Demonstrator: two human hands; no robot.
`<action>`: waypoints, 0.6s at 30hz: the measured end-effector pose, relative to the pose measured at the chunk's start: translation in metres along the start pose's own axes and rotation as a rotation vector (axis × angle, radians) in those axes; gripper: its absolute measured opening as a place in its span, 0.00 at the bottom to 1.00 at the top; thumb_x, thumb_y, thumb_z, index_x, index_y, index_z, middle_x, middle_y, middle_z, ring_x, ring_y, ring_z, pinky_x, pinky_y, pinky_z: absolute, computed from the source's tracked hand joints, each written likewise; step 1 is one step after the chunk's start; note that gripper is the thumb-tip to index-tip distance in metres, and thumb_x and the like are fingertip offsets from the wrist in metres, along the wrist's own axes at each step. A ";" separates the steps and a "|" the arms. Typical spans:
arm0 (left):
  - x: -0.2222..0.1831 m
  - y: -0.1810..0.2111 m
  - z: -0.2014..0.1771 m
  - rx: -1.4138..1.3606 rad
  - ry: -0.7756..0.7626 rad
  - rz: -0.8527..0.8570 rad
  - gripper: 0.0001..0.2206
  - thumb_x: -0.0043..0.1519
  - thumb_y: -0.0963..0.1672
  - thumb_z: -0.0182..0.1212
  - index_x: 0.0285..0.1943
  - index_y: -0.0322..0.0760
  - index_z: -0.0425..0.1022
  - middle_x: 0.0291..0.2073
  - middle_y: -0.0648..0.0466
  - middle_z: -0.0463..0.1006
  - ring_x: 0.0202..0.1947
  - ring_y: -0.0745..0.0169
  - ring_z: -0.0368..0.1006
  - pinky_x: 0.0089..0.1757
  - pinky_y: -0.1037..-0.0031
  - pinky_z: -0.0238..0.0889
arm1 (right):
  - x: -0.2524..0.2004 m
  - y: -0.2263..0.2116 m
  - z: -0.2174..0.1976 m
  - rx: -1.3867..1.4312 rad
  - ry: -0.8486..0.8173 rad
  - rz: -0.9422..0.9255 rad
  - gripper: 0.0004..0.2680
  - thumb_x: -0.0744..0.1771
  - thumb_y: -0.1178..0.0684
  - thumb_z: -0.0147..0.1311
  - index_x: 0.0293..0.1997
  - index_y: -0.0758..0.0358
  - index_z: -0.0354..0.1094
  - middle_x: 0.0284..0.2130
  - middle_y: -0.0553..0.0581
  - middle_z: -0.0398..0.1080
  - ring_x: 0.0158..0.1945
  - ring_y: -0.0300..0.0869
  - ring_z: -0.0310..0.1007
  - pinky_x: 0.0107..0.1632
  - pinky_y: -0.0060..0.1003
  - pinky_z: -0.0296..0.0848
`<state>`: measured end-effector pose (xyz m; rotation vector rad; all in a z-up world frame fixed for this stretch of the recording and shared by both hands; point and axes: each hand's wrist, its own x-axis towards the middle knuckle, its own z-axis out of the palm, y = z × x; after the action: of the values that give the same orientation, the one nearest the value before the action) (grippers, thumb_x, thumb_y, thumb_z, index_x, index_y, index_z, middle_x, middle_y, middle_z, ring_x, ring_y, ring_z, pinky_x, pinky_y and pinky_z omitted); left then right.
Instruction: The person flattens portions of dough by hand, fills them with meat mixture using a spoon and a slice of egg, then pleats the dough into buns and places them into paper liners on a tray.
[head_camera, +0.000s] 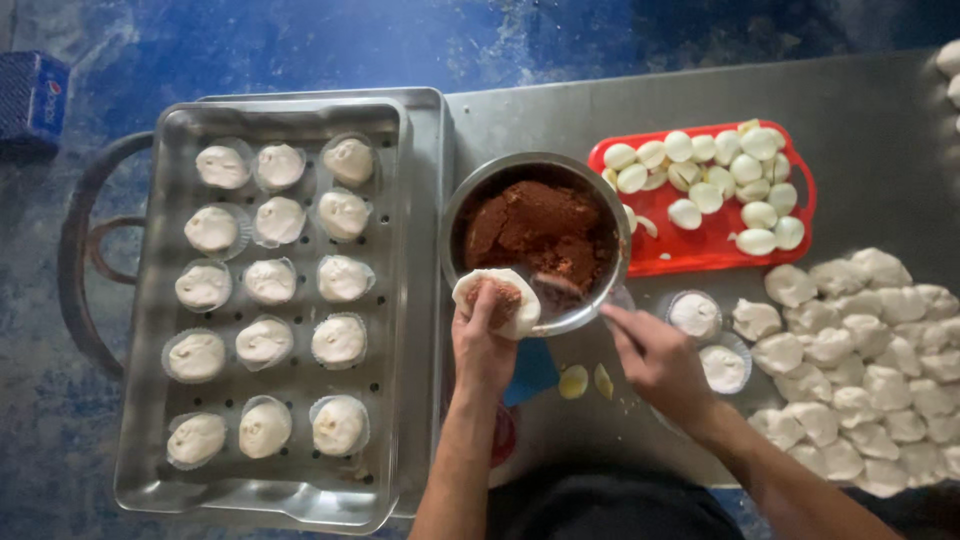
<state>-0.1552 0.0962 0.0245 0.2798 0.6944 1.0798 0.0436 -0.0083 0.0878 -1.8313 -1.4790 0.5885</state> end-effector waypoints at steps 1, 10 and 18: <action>0.003 -0.002 0.001 0.051 0.030 -0.008 0.10 0.68 0.42 0.60 0.57 0.35 0.71 0.47 0.49 0.78 0.47 0.59 0.77 0.47 0.64 0.75 | 0.008 0.002 0.003 -0.002 0.024 -0.012 0.10 0.68 0.58 0.53 0.54 0.66 0.74 0.37 0.65 0.76 0.37 0.52 0.79 0.41 0.43 0.76; -0.036 -0.017 -0.030 0.098 0.117 -0.094 0.08 0.68 0.42 0.56 0.54 0.34 0.74 0.44 0.50 0.79 0.44 0.61 0.77 0.46 0.67 0.74 | -0.002 0.051 0.000 -0.105 0.075 0.106 0.14 0.69 0.51 0.52 0.57 0.68 0.71 0.45 0.70 0.76 0.47 0.57 0.78 0.51 0.45 0.75; -0.081 -0.032 -0.035 0.193 0.176 -0.238 0.10 0.67 0.43 0.56 0.54 0.34 0.75 0.45 0.51 0.80 0.45 0.61 0.78 0.47 0.66 0.74 | -0.057 0.102 0.057 -0.187 -0.316 0.232 0.12 0.67 0.49 0.53 0.51 0.63 0.72 0.43 0.69 0.73 0.47 0.63 0.74 0.50 0.53 0.73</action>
<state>-0.1782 0.0065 0.0119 0.2621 0.9671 0.8175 0.0545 -0.0603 -0.0310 -2.1509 -1.5768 0.9141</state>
